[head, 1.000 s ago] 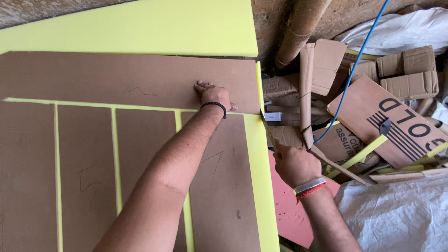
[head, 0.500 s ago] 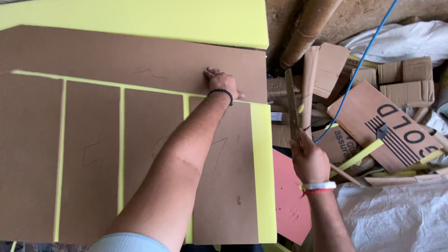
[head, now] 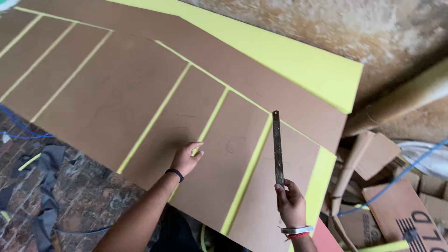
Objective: The person arranges numbered cardboard template pieces on a large yellow foam board, then uses a spray gun to apply adhesive onto the cardboard pieces. They lift, flip, and reposition the glued pieces, press a long cardboard strip into place across the foam board, spray more adhesive, and finally pick up a hacksaw blade near the assembled pieces.
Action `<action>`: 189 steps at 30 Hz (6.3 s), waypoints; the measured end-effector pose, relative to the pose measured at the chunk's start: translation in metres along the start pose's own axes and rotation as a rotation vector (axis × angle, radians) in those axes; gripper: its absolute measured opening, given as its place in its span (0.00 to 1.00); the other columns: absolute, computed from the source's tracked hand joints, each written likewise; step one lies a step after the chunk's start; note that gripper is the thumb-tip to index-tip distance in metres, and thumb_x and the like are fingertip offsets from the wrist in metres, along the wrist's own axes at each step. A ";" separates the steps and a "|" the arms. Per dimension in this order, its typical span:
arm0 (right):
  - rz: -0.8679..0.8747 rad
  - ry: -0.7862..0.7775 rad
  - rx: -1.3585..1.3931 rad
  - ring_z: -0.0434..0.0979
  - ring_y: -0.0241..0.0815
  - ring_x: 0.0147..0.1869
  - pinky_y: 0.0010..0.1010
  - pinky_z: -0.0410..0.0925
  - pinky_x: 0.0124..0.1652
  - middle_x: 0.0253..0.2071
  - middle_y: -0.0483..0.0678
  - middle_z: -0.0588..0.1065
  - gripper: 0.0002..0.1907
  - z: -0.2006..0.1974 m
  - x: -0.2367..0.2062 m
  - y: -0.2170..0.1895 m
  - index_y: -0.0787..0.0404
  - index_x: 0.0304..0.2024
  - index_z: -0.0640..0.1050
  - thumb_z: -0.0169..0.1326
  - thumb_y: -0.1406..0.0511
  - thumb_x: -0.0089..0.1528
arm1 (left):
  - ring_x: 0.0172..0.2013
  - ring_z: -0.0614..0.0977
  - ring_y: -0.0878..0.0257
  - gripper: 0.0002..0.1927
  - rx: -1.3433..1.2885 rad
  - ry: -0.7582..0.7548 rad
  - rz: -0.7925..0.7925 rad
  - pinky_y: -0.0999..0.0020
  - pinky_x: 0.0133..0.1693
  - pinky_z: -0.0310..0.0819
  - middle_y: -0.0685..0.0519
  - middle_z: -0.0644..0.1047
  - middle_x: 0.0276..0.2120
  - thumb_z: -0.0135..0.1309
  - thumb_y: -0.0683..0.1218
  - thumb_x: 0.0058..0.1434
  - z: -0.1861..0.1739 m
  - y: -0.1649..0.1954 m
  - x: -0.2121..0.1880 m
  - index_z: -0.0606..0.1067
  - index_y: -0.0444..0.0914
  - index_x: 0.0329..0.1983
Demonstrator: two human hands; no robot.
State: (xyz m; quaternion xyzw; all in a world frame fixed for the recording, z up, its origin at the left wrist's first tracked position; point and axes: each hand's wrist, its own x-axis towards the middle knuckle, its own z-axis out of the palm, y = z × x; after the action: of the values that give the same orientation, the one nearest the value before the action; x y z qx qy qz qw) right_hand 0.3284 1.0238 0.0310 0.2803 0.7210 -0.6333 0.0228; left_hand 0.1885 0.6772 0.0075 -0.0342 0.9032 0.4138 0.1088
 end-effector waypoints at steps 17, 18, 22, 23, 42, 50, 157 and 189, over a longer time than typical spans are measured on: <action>-0.210 -0.219 0.025 0.63 0.32 0.22 0.27 0.60 0.23 0.21 0.42 0.67 0.12 0.449 -0.065 -0.157 0.67 0.46 0.76 0.53 0.63 0.67 | 0.54 0.83 0.60 0.17 -0.272 0.231 -0.028 0.64 0.54 0.79 0.50 0.82 0.52 0.59 0.47 0.63 -0.364 -0.314 0.004 0.78 0.39 0.55; -0.195 -0.238 0.038 0.63 0.33 0.22 0.27 0.59 0.23 0.21 0.42 0.67 0.11 0.466 -0.059 -0.160 0.67 0.46 0.76 0.53 0.64 0.68 | 0.53 0.84 0.60 0.18 -0.287 0.258 -0.019 0.63 0.53 0.79 0.49 0.83 0.51 0.59 0.47 0.62 -0.378 -0.325 0.007 0.79 0.38 0.54; -0.183 -0.247 0.029 0.61 0.32 0.22 0.27 0.57 0.23 0.21 0.42 0.66 0.10 0.526 -0.031 -0.159 0.67 0.48 0.76 0.51 0.67 0.67 | 0.53 0.84 0.60 0.17 -0.267 0.215 -0.062 0.63 0.53 0.79 0.50 0.83 0.50 0.59 0.47 0.62 -0.427 -0.354 0.024 0.79 0.39 0.54; -0.183 -0.235 0.021 0.62 0.32 0.22 0.27 0.57 0.23 0.21 0.42 0.66 0.10 0.540 -0.022 -0.155 0.67 0.49 0.76 0.50 0.67 0.68 | 0.53 0.83 0.61 0.17 -0.262 0.173 -0.073 0.63 0.54 0.79 0.51 0.82 0.51 0.58 0.47 0.63 -0.440 -0.360 0.033 0.78 0.39 0.55; -0.213 -0.352 -0.161 0.62 0.33 0.20 0.29 0.57 0.21 0.17 0.46 0.68 0.15 0.883 0.095 -0.241 0.66 0.53 0.76 0.51 0.64 0.67 | 0.50 0.86 0.60 0.18 -0.099 0.112 -0.141 0.66 0.54 0.79 0.50 0.85 0.48 0.58 0.48 0.62 -0.637 -0.502 0.271 0.79 0.40 0.54; -0.212 -0.265 -0.112 0.63 0.32 0.20 0.27 0.59 0.21 0.17 0.43 0.67 0.13 1.044 0.111 -0.255 0.65 0.51 0.75 0.50 0.63 0.68 | 0.55 0.83 0.59 0.21 -0.192 0.109 -0.149 0.64 0.56 0.77 0.50 0.81 0.54 0.56 0.51 0.64 -0.769 -0.576 0.437 0.75 0.41 0.60; -0.553 -0.128 -2.066 0.75 0.41 0.56 0.34 0.73 0.52 0.53 0.43 0.75 0.28 0.369 0.543 -0.311 0.53 0.56 0.74 0.58 0.68 0.51 | 0.72 0.52 0.31 0.53 1.011 -0.421 -0.140 0.41 0.72 0.39 0.24 0.55 0.70 0.68 0.69 0.49 -0.503 -0.223 0.693 0.68 0.29 0.66; 0.239 0.360 0.170 0.68 0.39 0.18 0.33 0.59 0.17 0.21 0.51 0.72 0.11 1.130 0.044 -0.181 0.69 0.48 0.76 0.53 0.69 0.66 | 0.47 0.83 0.40 0.30 0.378 0.008 -0.160 0.50 0.51 0.77 0.34 0.82 0.44 0.52 0.61 0.54 -0.915 -0.573 0.776 0.83 0.32 0.46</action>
State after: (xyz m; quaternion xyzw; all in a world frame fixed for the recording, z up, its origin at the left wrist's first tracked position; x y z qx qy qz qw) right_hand -0.1509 -0.0138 -0.0459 0.4731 0.6190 -0.6245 -0.0550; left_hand -0.6345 -0.3675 -0.0113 -0.0866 0.9597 0.2266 0.1422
